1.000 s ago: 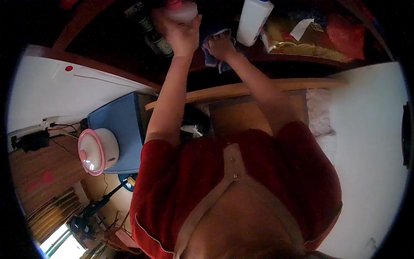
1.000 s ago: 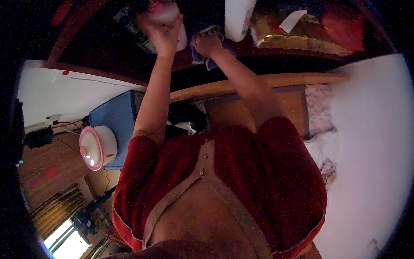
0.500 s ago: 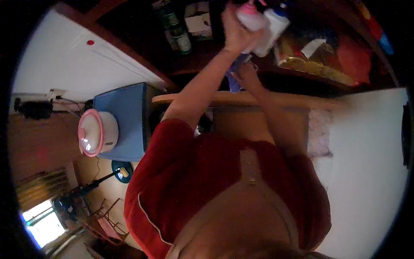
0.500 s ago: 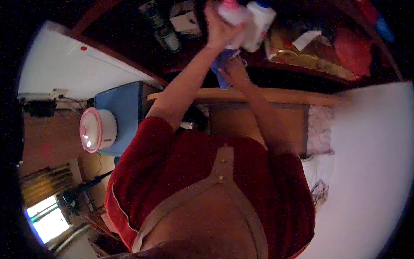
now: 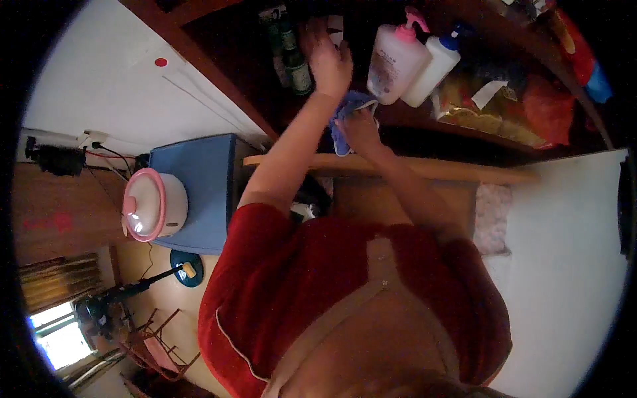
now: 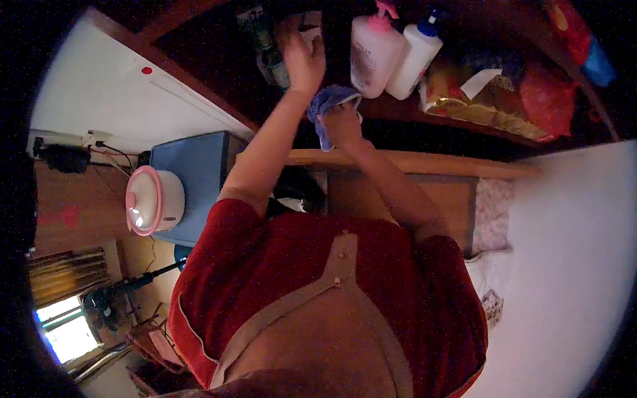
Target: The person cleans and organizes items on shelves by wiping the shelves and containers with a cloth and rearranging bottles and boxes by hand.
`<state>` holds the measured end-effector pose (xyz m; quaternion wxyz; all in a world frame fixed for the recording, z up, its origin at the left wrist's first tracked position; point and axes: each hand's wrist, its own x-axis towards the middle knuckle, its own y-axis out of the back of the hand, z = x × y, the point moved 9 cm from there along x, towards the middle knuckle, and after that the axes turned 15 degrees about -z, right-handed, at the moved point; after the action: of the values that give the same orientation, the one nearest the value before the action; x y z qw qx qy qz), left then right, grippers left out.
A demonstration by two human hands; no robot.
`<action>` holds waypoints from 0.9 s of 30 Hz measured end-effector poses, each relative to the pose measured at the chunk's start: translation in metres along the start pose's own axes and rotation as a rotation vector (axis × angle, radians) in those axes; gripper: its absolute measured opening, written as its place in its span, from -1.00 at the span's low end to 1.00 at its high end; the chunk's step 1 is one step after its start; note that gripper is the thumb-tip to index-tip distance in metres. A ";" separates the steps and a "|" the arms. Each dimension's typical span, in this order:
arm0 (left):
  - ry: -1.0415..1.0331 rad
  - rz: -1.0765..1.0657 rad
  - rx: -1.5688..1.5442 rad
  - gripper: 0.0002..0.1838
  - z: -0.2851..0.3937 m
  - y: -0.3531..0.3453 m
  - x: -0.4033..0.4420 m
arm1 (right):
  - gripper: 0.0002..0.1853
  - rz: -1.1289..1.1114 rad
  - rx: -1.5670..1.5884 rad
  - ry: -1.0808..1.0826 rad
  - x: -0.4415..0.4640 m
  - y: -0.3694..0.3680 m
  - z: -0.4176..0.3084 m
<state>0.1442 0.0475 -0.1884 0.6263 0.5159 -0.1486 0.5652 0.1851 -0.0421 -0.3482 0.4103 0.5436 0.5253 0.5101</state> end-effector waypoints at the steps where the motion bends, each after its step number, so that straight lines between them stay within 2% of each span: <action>1: -0.004 0.005 -0.004 -0.33 -0.009 0.002 0.004 | -0.67 0.004 -0.006 -0.001 0.002 0.007 -0.001; 3: 0.028 -0.282 0.229 -0.42 -0.019 -0.023 0.011 | -0.64 -0.013 0.063 -0.003 0.004 0.015 0.001; 6: -0.026 -0.282 0.369 -0.44 -0.002 -0.015 0.001 | -0.63 0.002 0.048 -0.024 0.000 0.019 0.001; 9: -0.084 -0.334 0.230 -0.48 -0.007 -0.019 -0.009 | -0.62 0.125 0.030 0.012 -0.007 0.023 -0.001; 13: -0.215 -0.338 0.079 -0.52 0.013 0.007 -0.026 | -0.62 0.092 0.052 -0.011 -0.005 0.020 0.001; 16: -0.302 -0.168 0.019 -0.56 0.043 0.066 -0.039 | -0.60 -0.019 0.093 -0.069 0.003 0.006 0.009; 19: -0.231 -0.107 0.080 -0.67 0.054 0.127 -0.067 | -0.64 -0.009 0.080 -0.107 0.015 0.005 0.014; 22: -0.227 0.009 0.095 -0.68 0.055 0.183 -0.104 | -0.69 0.078 0.055 -0.099 0.046 0.001 0.025; 24: -0.094 0.012 0.181 -0.72 0.051 0.208 -0.123 | -0.58 -0.278 -0.065 -0.149 0.078 -0.007 0.025; 27: -0.029 0.030 0.189 -0.74 0.050 0.235 -0.148 | -0.60 -0.265 -0.013 -0.072 0.124 -0.018 0.027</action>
<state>-0.0854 -0.1151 -0.1684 0.5641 0.5785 -0.1114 0.5785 0.2005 0.0847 -0.3549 0.4961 0.4847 0.5741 0.4352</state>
